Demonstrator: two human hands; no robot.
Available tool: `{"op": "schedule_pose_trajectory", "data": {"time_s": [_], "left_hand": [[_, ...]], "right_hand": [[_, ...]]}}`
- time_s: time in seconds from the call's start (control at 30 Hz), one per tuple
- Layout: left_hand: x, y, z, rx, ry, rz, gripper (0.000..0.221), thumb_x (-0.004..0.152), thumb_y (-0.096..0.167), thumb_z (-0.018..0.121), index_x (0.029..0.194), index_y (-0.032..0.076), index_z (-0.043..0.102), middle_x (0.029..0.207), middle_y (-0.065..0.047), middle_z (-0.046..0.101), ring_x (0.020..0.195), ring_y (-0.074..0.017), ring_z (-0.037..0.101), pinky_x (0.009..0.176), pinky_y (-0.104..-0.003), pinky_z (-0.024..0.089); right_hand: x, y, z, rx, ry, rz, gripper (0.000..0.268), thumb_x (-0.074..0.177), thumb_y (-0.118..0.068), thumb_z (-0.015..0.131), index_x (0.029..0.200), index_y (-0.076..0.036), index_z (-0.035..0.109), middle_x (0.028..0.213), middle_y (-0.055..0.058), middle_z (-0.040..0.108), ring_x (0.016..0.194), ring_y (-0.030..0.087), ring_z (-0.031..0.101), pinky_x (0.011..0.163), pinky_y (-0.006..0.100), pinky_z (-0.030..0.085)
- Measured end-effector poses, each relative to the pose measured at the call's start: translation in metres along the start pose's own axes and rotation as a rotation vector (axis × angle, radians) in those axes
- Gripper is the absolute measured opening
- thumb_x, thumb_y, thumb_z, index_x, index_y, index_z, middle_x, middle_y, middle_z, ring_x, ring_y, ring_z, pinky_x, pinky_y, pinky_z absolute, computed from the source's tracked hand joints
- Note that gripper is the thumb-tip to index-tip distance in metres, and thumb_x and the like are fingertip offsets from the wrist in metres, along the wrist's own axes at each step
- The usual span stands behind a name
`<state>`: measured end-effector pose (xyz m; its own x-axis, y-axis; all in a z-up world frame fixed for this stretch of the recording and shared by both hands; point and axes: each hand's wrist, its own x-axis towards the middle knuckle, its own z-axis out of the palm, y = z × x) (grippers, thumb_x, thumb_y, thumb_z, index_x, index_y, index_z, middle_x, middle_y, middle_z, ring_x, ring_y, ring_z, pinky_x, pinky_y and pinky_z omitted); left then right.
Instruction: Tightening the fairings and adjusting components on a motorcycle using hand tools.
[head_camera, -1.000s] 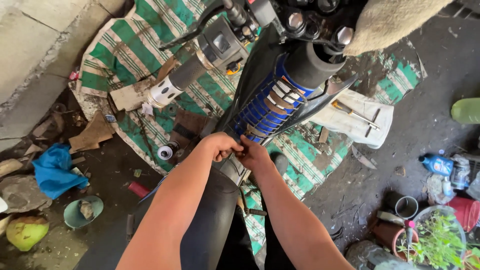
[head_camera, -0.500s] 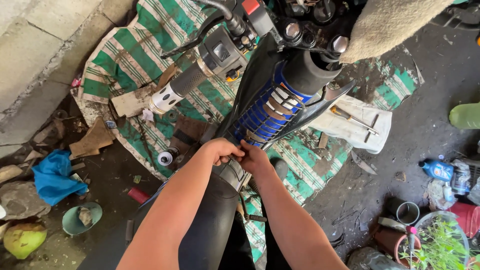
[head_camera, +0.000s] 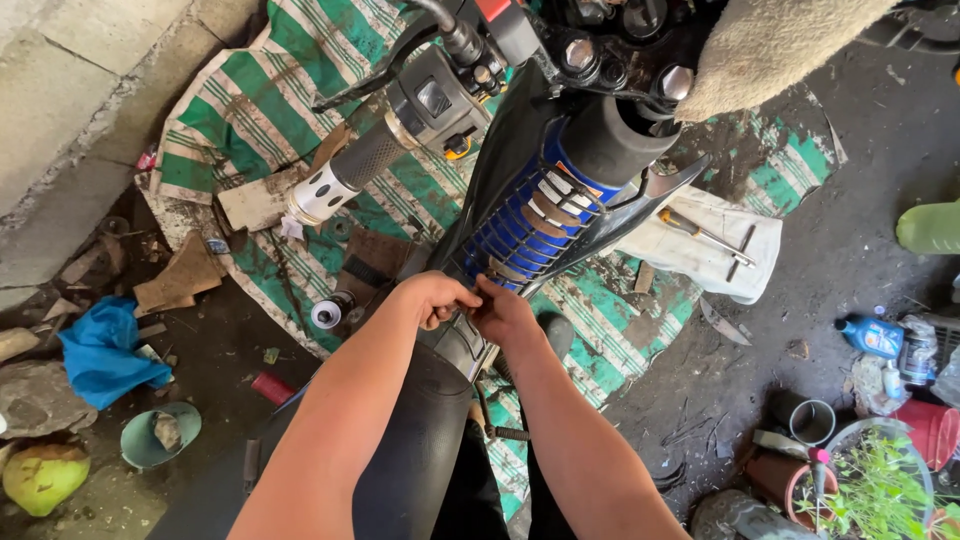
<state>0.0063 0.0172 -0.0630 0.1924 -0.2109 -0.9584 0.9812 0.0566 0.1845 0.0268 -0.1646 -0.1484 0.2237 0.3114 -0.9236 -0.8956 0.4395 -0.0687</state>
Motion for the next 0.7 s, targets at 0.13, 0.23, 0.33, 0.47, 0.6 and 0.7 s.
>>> {"op": "schedule_pose_trajectory", "data": {"time_s": [0.13, 0.23, 0.33, 0.47, 0.6, 0.7], "left_hand": [[-0.009, 0.002, 0.005, 0.016, -0.004, -0.004, 0.032, 0.100, 0.023, 0.080, 0.077, 0.013, 0.059, 0.063, 0.007, 0.032, 0.052, -0.0089, 0.035, 0.057, -0.030, 0.022], [-0.005, 0.002, 0.005, -0.003, 0.013, -0.022, 0.026, 0.099, 0.020, 0.078, 0.079, 0.015, 0.061, 0.064, 0.007, 0.035, 0.053, -0.0107, 0.037, 0.056, -0.030, 0.025], [-0.031, 0.010, 0.010, 0.033, 0.037, -0.003, 0.028, 0.096, 0.017, 0.081, 0.078, 0.013, 0.060, 0.063, 0.006, 0.036, 0.051, -0.0093, 0.039, 0.055, -0.028, 0.022], [-0.026, 0.007, 0.010, 0.020, 0.072, 0.040, 0.026, 0.092, 0.016, 0.089, 0.080, 0.005, 0.069, 0.064, 0.004, 0.035, 0.050, -0.0100, 0.039, 0.054, -0.028, 0.022], [-0.035, 0.010, 0.009, 0.046, 0.060, 0.031, 0.029, 0.093, 0.024, 0.089, 0.080, 0.004, 0.073, 0.065, 0.004, 0.033, 0.051, -0.0088, 0.037, 0.054, -0.027, 0.023], [-0.034, 0.013, 0.013, 0.024, 0.069, 0.027, 0.033, 0.095, 0.022, 0.084, 0.072, 0.009, 0.064, 0.061, 0.004, 0.036, 0.049, -0.0099, 0.040, 0.053, -0.029, 0.024]], "right_hand": [[0.014, -0.001, -0.013, -0.017, 0.005, 0.039, 0.014, 0.112, -0.018, 0.072, 0.117, -0.005, 0.071, 0.099, 0.002, 0.069, 0.089, 0.020, 0.063, 0.073, 0.036, 0.045], [0.026, 0.002, -0.023, -0.009, 0.005, 0.042, 0.016, 0.111, -0.020, 0.072, 0.119, -0.007, 0.072, 0.105, -0.001, 0.071, 0.093, 0.017, 0.067, 0.072, 0.035, 0.041], [0.008, 0.003, -0.010, 0.007, -0.005, 0.062, 0.018, 0.112, -0.022, 0.069, 0.123, -0.008, 0.070, 0.104, -0.002, 0.068, 0.093, 0.017, 0.065, 0.073, 0.036, 0.042], [-0.009, 0.002, -0.003, 0.001, -0.001, 0.032, 0.018, 0.110, -0.021, 0.074, 0.120, -0.006, 0.072, 0.103, 0.004, 0.070, 0.096, 0.025, 0.065, 0.080, 0.039, 0.049], [-0.049, -0.003, 0.024, 0.015, -0.004, -0.002, 0.018, 0.109, -0.017, 0.077, 0.117, -0.002, 0.070, 0.098, 0.005, 0.065, 0.090, 0.026, 0.063, 0.075, 0.038, 0.051], [0.007, 0.004, -0.015, 0.017, 0.016, -0.020, 0.018, 0.107, -0.014, 0.080, 0.114, 0.000, 0.070, 0.100, 0.008, 0.066, 0.092, 0.028, 0.064, 0.075, 0.039, 0.052]]}}
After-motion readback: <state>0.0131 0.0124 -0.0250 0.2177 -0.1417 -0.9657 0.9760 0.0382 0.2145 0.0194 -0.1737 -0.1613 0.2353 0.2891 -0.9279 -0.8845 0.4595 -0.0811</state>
